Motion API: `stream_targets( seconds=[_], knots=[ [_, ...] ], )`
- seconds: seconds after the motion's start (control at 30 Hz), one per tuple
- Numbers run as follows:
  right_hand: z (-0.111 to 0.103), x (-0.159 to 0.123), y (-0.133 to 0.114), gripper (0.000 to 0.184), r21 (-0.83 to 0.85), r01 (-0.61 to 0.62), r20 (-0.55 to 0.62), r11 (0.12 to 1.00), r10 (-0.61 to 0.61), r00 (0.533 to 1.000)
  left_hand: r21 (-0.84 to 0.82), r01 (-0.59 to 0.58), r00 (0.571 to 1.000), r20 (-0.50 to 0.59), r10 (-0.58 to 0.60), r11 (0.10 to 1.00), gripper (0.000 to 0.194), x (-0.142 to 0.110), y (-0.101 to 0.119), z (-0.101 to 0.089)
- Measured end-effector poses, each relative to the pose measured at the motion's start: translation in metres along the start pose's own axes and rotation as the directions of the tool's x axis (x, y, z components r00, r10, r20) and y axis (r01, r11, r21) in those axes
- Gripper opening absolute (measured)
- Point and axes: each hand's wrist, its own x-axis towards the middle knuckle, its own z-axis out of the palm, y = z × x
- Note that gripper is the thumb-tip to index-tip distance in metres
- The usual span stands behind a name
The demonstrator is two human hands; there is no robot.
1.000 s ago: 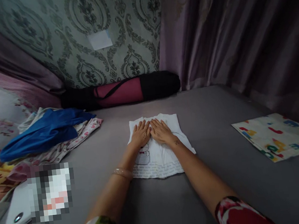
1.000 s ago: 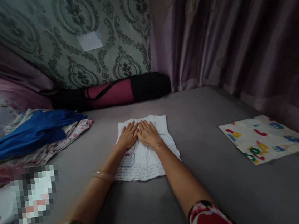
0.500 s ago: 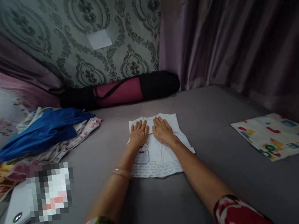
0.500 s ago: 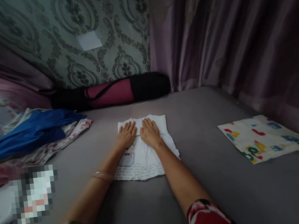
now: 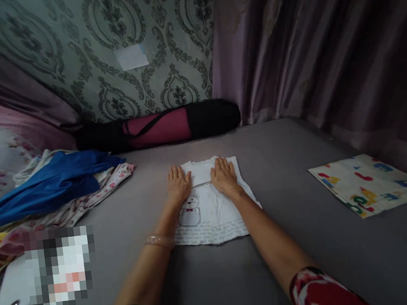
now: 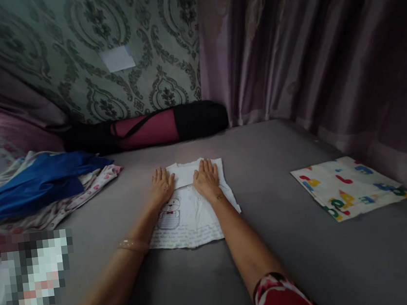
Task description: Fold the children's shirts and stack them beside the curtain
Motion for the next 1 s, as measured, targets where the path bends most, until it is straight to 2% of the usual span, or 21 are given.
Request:
stream_targets(
  seconds=[0.13,0.3,0.5,0.7,0.8,0.87,0.93,1.0],
  knots=[
    [-0.001,-0.001,0.006,0.062,-0.016,-0.118,-0.039,0.993,0.118,0.992,-0.024,0.041,0.999,-0.009,-0.041,0.999,0.067,-0.002,-0.005,0.002],
    [0.003,0.001,0.008,0.061,-0.015,-0.135,-0.030,0.991,0.134,0.990,-0.026,0.061,0.998,0.029,-0.060,0.998,0.068,-0.001,-0.005,0.001],
    [0.001,0.004,0.015,0.059,-0.057,-0.247,-0.139,0.967,0.237,0.961,0.012,0.199,0.980,0.026,-0.199,0.980,0.069,0.003,-0.008,-0.005],
    [0.004,0.003,0.020,0.059,-0.045,-0.248,-0.139,0.968,0.240,0.961,0.047,0.202,0.976,0.074,-0.205,0.978,0.070,0.002,-0.009,-0.006],
    [-0.003,0.004,0.014,0.058,-0.032,-0.246,-0.162,0.969,0.238,0.958,0.096,0.207,0.977,0.039,-0.211,0.974,0.069,0.001,-0.003,-0.014],
    [-0.008,0.003,0.005,0.057,-0.026,-0.168,-0.164,0.985,0.162,0.973,0.157,0.138,0.990,-0.063,-0.129,0.978,0.065,0.001,0.008,-0.019],
    [-0.011,0.000,-0.004,0.055,-0.017,-0.026,-0.125,1.000,0.024,0.992,0.199,-0.040,0.988,-0.140,0.069,0.979,0.060,0.000,0.023,-0.020],
    [-0.011,-0.004,-0.010,0.052,-0.002,0.082,-0.054,0.997,-0.082,0.995,0.184,-0.224,0.963,-0.112,0.247,0.957,0.055,-0.001,0.037,-0.015]
  ],
)
